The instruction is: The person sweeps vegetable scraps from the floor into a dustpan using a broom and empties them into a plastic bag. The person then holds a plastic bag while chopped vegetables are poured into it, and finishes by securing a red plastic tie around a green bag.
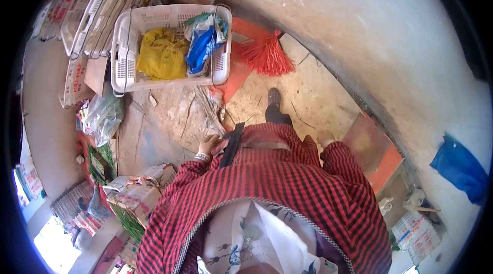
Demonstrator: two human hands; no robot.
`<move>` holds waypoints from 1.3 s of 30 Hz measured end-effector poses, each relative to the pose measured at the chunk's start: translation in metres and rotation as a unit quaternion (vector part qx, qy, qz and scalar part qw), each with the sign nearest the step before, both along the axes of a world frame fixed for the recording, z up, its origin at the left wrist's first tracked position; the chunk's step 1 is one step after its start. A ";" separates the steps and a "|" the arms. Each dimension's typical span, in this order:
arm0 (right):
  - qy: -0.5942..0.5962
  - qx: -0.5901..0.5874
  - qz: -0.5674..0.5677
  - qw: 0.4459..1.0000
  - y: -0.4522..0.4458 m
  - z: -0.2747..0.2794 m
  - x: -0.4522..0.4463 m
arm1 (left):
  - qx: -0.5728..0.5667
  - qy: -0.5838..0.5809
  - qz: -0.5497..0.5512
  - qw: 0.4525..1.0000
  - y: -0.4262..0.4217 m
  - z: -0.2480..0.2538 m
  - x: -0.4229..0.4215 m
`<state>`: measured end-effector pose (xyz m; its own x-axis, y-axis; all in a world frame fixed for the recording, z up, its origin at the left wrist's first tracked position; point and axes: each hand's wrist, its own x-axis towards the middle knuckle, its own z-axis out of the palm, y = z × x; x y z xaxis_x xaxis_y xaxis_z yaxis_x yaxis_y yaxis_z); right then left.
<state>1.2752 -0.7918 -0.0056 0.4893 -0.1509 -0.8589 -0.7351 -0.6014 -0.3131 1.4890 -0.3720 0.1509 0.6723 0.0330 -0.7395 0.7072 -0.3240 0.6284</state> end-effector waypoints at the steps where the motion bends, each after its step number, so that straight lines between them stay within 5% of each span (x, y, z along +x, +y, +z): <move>1: -0.010 -0.012 -0.158 0.987 -0.014 -0.006 0.027 | -0.010 0.009 0.000 1.000 -0.020 0.011 0.006; 5: -0.070 -0.056 -0.132 0.987 -0.058 0.030 0.173 | 0.025 -0.025 -0.001 0.999 -0.062 0.003 0.028; 8: -0.150 -0.053 -0.082 0.984 -0.066 -0.010 0.279 | 0.063 -0.050 0.003 0.997 -0.076 -0.039 0.049; 10: -0.206 -0.002 -0.137 0.969 -0.058 -0.048 0.346 | 0.136 -0.064 -0.077 0.986 -0.082 -0.067 0.060; 12: -0.247 -0.003 -0.125 0.961 -0.044 -0.088 0.399 | 0.305 -0.165 -0.358 0.867 -0.099 -0.059 0.085; 13: -0.213 -0.005 -0.115 0.970 -0.038 -0.109 0.426 | 0.290 -0.188 -0.371 0.862 -0.103 -0.056 0.097; 14: -0.212 -0.015 -0.144 0.967 -0.031 -0.147 0.447 | 0.203 -0.101 -0.222 0.948 -0.090 -0.073 0.095; 15: -0.208 -0.024 -0.171 0.963 -0.019 -0.180 0.460 | 0.162 -0.059 -0.106 0.979 -0.097 -0.067 0.106; 18: -0.115 -0.149 -0.203 0.961 0.004 -0.266 0.503 | 0.203 -0.168 -0.281 0.923 -0.082 -0.074 0.128; 22: -0.034 -0.069 -0.304 0.950 0.015 -0.318 0.508 | 0.141 -0.086 -0.125 0.978 -0.070 -0.075 0.118; 25: -0.089 -0.078 -0.307 0.944 0.028 -0.324 0.485 | 0.226 -0.174 -0.291 0.913 -0.090 -0.069 0.141; 27: -0.211 0.042 -0.371 0.903 0.028 -0.291 0.466 | 0.204 -0.127 -0.210 0.948 -0.091 -0.070 0.135; 28: -0.216 0.112 -0.421 0.874 0.023 -0.223 0.465 | 0.171 -0.083 -0.135 0.972 -0.089 -0.072 0.135; 29: -0.430 -0.057 -0.265 0.861 0.044 -0.238 0.427 | 0.122 -0.036 -0.028 0.992 -0.071 -0.088 0.124; 30: -0.288 0.084 -0.361 0.883 0.028 -0.163 0.427 | 0.115 -0.043 -0.031 0.992 -0.070 -0.084 0.112; 33: -0.368 0.008 -0.272 0.889 0.033 -0.126 0.361 | 0.035 0.025 0.027 0.999 -0.060 -0.077 0.110; 34: -0.311 0.013 -0.258 0.915 0.006 -0.033 0.354 | 0.020 0.013 -0.001 1.000 -0.084 -0.061 0.113; 36: -0.317 0.016 -0.206 0.926 0.010 0.024 0.318 | 0.126 -0.096 -0.063 0.985 -0.112 -0.026 0.115; 37: -0.340 0.043 -0.168 0.924 0.014 0.044 0.292 | 0.145 -0.249 -0.312 0.906 -0.117 -0.025 0.140; 39: -0.391 0.097 -0.159 0.902 -0.009 0.124 0.238 | 0.074 -0.306 -0.402 0.860 -0.200 0.061 0.133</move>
